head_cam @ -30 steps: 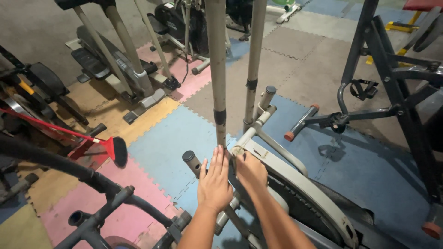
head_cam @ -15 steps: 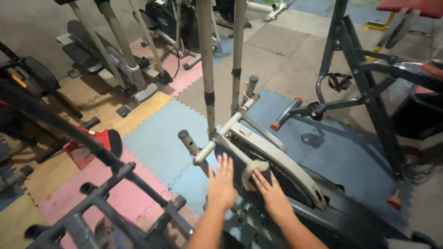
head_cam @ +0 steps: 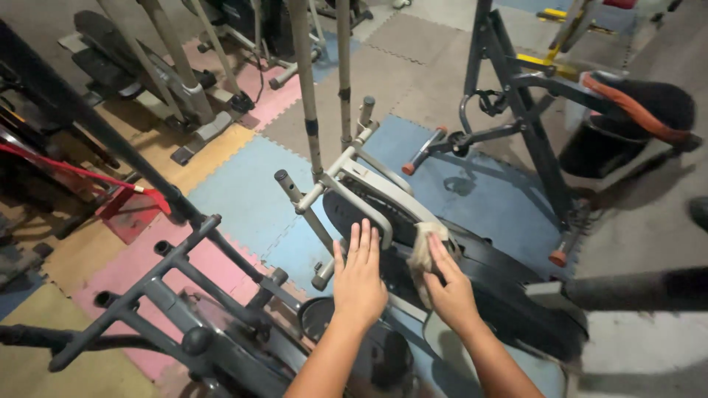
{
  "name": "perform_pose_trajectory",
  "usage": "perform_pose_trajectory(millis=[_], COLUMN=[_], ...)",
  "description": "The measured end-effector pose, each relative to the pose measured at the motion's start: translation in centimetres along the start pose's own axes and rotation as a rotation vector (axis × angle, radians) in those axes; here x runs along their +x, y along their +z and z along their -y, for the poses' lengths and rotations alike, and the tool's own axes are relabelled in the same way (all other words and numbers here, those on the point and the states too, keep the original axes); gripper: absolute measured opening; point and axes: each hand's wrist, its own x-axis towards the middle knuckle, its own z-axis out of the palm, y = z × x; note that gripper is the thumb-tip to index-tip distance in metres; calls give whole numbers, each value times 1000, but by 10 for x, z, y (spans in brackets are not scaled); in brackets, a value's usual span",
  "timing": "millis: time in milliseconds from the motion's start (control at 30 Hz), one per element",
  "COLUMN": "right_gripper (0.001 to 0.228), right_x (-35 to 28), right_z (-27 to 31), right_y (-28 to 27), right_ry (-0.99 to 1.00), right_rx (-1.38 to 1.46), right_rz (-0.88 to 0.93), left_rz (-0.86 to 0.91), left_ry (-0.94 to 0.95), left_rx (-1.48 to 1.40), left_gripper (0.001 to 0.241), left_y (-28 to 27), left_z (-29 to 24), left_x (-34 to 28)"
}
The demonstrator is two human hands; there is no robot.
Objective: Wiping down elliptical machines and stationary bikes using a cleaning cloth.
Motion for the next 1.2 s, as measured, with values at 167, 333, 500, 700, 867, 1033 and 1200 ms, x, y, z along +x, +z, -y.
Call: perform_pose_trajectory(millis=[167, 333, 500, 700, 867, 1033, 1200], right_gripper=[70, 76, 71, 74, 70, 70, 68], right_x=[-33, -65, -95, -135, -175, -207, -233], right_z=[109, 185, 258, 306, 337, 367, 398], right_y=[-54, -85, -111, -141, -173, -190, -183], right_ry=[-252, -211, -340, -479, -613, -785, -804], right_rx=[-166, -468, -630, -529, -464, -407, -363], right_rz=[-30, -22, -76, 32, 178, 292, 308], left_rz=[-4, 10, 26, 18, -14, 7, -37], left_ry=[22, 36, -35, -198, -339, -514, -600], left_rx=[-52, -70, 107, 181, 275, 289, 321], left_gripper=[83, 88, 89, 90, 86, 89, 83], left_y=[-98, -184, -255, -324, -385, -443, -492], left_z=[-43, -68, -85, -111, -146, -167, -166], left_x=[-4, -17, -42, -98, -158, -215, -271])
